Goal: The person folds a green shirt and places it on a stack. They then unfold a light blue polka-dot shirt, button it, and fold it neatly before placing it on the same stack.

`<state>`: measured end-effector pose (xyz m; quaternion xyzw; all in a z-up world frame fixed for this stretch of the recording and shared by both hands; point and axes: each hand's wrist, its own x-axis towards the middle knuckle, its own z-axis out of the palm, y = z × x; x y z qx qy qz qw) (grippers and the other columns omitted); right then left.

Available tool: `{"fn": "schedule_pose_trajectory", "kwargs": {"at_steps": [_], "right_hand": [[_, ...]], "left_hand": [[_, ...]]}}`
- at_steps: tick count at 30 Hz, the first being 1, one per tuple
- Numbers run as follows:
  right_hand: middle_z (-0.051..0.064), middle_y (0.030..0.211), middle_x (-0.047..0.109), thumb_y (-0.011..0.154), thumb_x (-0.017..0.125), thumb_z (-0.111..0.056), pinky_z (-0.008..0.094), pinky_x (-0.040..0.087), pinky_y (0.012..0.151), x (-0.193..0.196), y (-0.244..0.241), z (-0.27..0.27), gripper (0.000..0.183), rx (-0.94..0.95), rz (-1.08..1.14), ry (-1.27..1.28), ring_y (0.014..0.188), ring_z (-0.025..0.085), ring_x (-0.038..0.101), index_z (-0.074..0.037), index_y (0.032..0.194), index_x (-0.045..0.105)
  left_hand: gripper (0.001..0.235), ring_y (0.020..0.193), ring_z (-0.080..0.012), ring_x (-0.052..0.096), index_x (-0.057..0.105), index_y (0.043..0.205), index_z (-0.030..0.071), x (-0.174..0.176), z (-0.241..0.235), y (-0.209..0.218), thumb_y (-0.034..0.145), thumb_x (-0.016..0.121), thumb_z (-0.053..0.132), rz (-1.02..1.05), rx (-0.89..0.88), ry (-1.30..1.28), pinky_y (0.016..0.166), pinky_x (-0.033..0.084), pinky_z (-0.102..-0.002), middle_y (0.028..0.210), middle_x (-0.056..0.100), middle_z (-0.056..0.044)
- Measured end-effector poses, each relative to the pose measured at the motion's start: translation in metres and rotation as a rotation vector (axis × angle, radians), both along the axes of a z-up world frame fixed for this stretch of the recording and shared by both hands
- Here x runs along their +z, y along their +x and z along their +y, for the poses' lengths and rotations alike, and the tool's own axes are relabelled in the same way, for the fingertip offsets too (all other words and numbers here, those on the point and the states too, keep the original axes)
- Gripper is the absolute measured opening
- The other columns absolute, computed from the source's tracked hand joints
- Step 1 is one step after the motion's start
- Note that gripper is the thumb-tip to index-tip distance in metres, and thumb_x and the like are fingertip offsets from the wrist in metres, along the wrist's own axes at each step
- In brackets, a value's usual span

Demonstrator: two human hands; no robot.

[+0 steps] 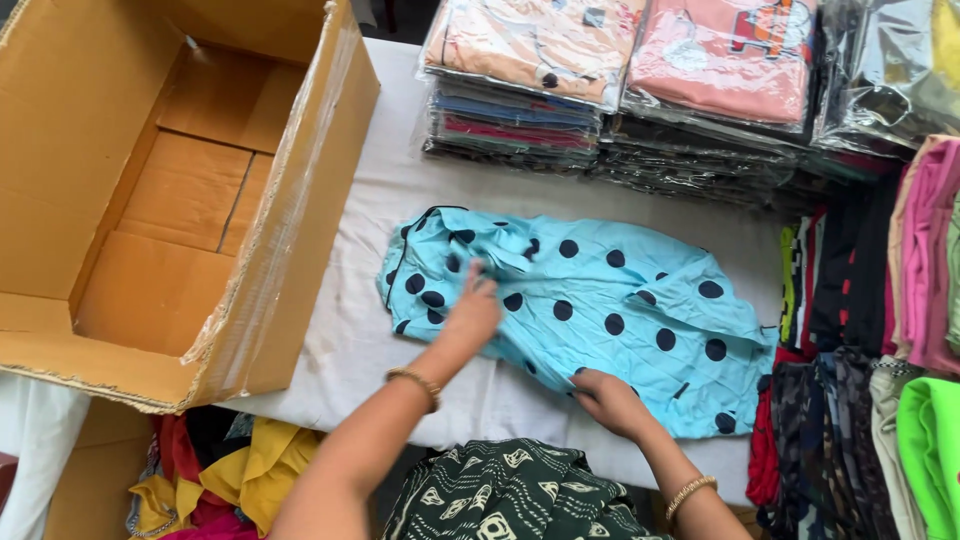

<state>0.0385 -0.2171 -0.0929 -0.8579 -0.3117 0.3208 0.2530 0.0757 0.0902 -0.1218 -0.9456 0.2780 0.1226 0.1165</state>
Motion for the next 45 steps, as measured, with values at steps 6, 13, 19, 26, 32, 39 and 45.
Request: {"fn": "schedule_pose_trajectory", "kwargs": {"at_steps": [6, 13, 19, 26, 32, 39, 45], "right_hand": [[0.012, 0.100, 0.070, 0.083, 0.066, -0.014, 0.042, 0.054, 0.082, -0.027, -0.039, -0.016, 0.035, -0.131, 0.071, 0.080, 0.095, 0.033, 0.068, -0.015, 0.118, 0.071], [0.009, 0.117, 0.073, 0.092, 0.068, -0.032, 0.038, 0.054, 0.093, -0.061, -0.010, -0.070, 0.039, -0.171, 0.261, 0.020, 0.106, 0.027, 0.070, -0.014, 0.127, 0.068], [0.012, 0.155, 0.041, 0.086, 0.071, -0.045, 0.057, 0.038, 0.105, -0.041, 0.081, -0.098, 0.065, -0.380, -0.331, -0.447, 0.138, 0.040, 0.040, -0.034, 0.147, 0.051], [0.023, 0.159, 0.037, 0.095, 0.066, -0.034, 0.053, 0.032, 0.113, -0.055, 0.214, -0.193, 0.072, -0.637, -0.477, -0.114, 0.144, 0.043, 0.036, -0.009, 0.157, 0.039], [0.023, 0.145, 0.058, 0.098, 0.067, -0.012, 0.049, 0.041, 0.116, -0.027, 0.202, -0.141, 0.048, -0.834, -0.778, 0.114, 0.135, 0.041, 0.054, -0.003, 0.143, 0.056], [0.020, 0.157, 0.041, 0.090, 0.055, -0.028, 0.053, 0.029, 0.114, -0.090, 0.106, 0.008, 0.061, -0.012, -0.475, -0.326, 0.137, 0.033, 0.044, -0.008, 0.147, 0.046], [0.007, 0.158, 0.046, 0.101, 0.046, -0.032, 0.063, 0.017, 0.126, -0.109, 0.214, -0.113, 0.049, -0.417, -0.623, -0.187, 0.146, 0.028, 0.040, -0.018, 0.148, 0.051]], "left_hand": [[0.027, 0.120, -0.0369, 0.058, 0.082, 0.091, 0.012, -0.008, 0.058, -0.112, 0.091, 0.057, 0.022, 0.154, 0.311, 0.042, 0.111, 0.024, -0.060, 0.100, 0.077, -0.012], [0.053, 0.102, -0.0350, 0.073, 0.064, 0.126, 0.012, -0.013, 0.055, -0.088, 0.091, 0.067, 0.051, 1.016, 0.671, -0.356, 0.087, 0.058, -0.045, 0.111, 0.074, -0.016], [0.092, 0.143, -0.0433, 0.039, 0.030, 0.161, 0.017, -0.042, 0.031, 0.045, 0.086, 0.078, 0.038, 0.040, 0.659, -1.114, 0.111, 0.035, -0.052, 0.152, 0.045, -0.026], [0.046, 0.133, -0.0283, 0.063, 0.063, 0.141, 0.028, -0.187, 0.026, 0.180, 0.096, 0.070, 0.021, 0.005, 0.909, -1.126, 0.117, 0.054, -0.039, 0.146, 0.066, -0.008], [0.081, 0.151, -0.0376, 0.027, 0.025, 0.162, 0.008, 0.012, 0.046, 0.176, 0.092, 0.066, 0.007, -0.466, 0.729, -1.511, 0.117, 0.036, -0.044, 0.163, 0.027, -0.025], [0.059, 0.150, -0.0371, 0.035, 0.047, 0.142, -0.001, -0.074, -0.022, 0.050, 0.095, 0.059, 0.033, -0.075, 0.239, -0.600, 0.120, 0.017, -0.064, 0.158, 0.039, -0.023], [0.061, 0.145, -0.0338, 0.035, 0.050, 0.151, 0.018, -0.058, 0.101, 0.127, 0.094, 0.058, 0.039, -0.091, 0.520, -0.483, 0.117, 0.020, -0.066, 0.156, 0.044, -0.013]]}}
